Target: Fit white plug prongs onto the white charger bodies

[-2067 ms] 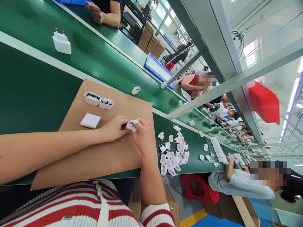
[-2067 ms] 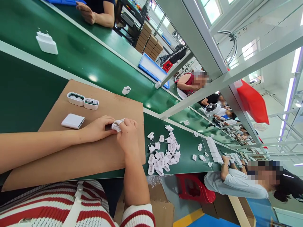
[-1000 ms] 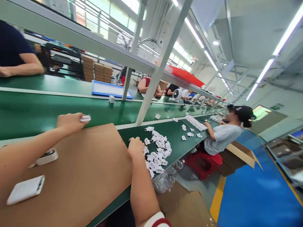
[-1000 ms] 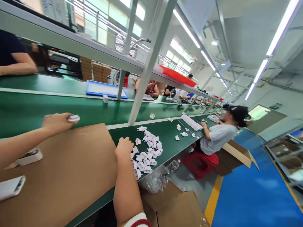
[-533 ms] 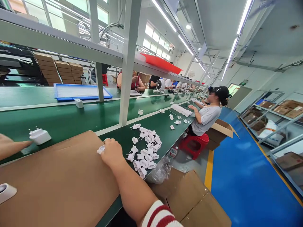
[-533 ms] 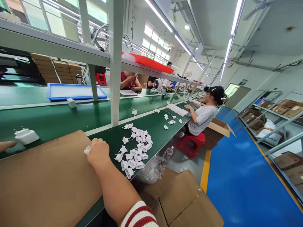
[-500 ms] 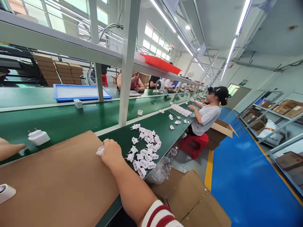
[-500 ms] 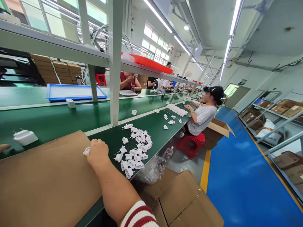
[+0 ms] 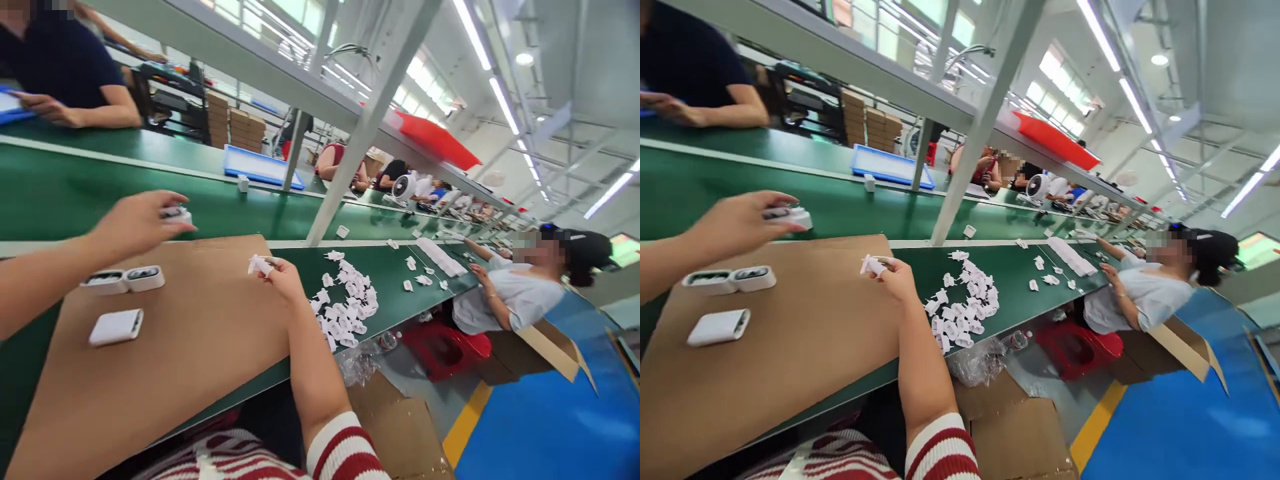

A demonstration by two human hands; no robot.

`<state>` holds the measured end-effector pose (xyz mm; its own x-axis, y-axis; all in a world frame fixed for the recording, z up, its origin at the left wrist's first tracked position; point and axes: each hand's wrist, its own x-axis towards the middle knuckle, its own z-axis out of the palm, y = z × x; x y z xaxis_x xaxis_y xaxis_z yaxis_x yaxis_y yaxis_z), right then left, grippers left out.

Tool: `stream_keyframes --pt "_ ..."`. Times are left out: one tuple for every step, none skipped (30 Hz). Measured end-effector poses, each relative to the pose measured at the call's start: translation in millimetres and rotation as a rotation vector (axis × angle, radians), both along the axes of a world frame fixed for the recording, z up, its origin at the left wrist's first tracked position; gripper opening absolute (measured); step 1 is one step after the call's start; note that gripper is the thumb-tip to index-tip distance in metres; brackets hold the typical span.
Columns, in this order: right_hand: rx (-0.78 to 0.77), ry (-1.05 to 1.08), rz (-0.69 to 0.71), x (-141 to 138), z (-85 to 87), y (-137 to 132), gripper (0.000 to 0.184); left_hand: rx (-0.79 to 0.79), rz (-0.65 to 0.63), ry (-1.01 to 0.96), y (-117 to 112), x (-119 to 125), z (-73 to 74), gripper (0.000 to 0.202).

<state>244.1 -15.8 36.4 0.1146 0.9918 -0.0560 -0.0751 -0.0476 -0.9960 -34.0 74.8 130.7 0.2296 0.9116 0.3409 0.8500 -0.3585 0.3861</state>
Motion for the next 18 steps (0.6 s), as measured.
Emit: stream_keyframes --pt "-0.007 0.104 0.039 -2 0.1 -3 0.027 -0.029 -0.048 -0.040 -22 8 -10.3 0.076" --pt "-0.016 0.192 0.073 -3 0.4 -6 0.032 -0.099 -0.135 -0.073 -45 16 -22.5 0.070" --pt "-0.025 0.245 0.104 -5 0.8 -10 0.036 -0.153 -0.190 -0.122 -66 25 -36.2 0.069" --pt "-0.029 0.252 0.131 -6 1.2 -14 0.039 -0.203 -0.236 -0.155 -85 32 -50.7 0.067" --pt "-0.028 0.233 0.157 -8 1.5 -17 0.039 -0.243 -0.258 -0.182 -101 39 -65.3 0.065" --pt "-0.022 0.201 0.180 -11 1.6 -20 0.039 -0.278 -0.266 -0.216 -113 43 -79.1 0.063" --pt "-0.013 0.164 0.199 -14 1.6 -23 0.038 -0.308 -0.267 -0.253 -121 46 -91.3 0.064" --pt "0.002 0.126 0.207 -18 1.3 -25 0.037 -0.329 -0.262 -0.299 -127 47 -101.4 0.068" --pt "0.022 0.092 0.204 -23 0.8 -27 0.036 -0.341 -0.256 -0.351 -130 47 -109.2 0.075" --pt "0.045 0.064 0.197 -27 0.3 -29 0.036 -0.342 -0.246 -0.398 -131 45 -114.8 0.085" --pt "0.070 0.042 0.187 -32 -0.2 -31 0.036 -0.340 -0.237 -0.433 -131 43 -118.3 0.092" --pt "0.090 0.020 0.179 -37 -0.6 -32 0.036 -0.342 -0.232 -0.451 -130 40 -120.4 0.092" --pt "0.107 -0.009 0.173 -41 -0.6 -35 0.036 -0.351 -0.229 -0.460 -129 37 -121.2 0.086" --pt "0.128 -0.051 0.170 -44 -0.1 -37 0.035 -0.365 -0.231 -0.465 -129 34 -121.4 0.076" --pt "0.160 -0.114 0.173 -47 0.7 -41 0.034 -0.384 -0.236 -0.470 -128 32 -121.3 0.066" --pt "0.209 -0.200 0.189 -49 2.0 -44 0.031 -0.399 -0.242 -0.478 -128 31 -121.1 0.058" --pt "0.277 -0.311 0.214 -50 3.4 -48 0.026 -0.408 -0.246 -0.489 -127 30 -121.1 0.054" --pt "0.357 -0.437 0.245 -51 4.9 -51 0.023 -0.411 -0.246 -0.498 -127 29 -121.1 0.051"
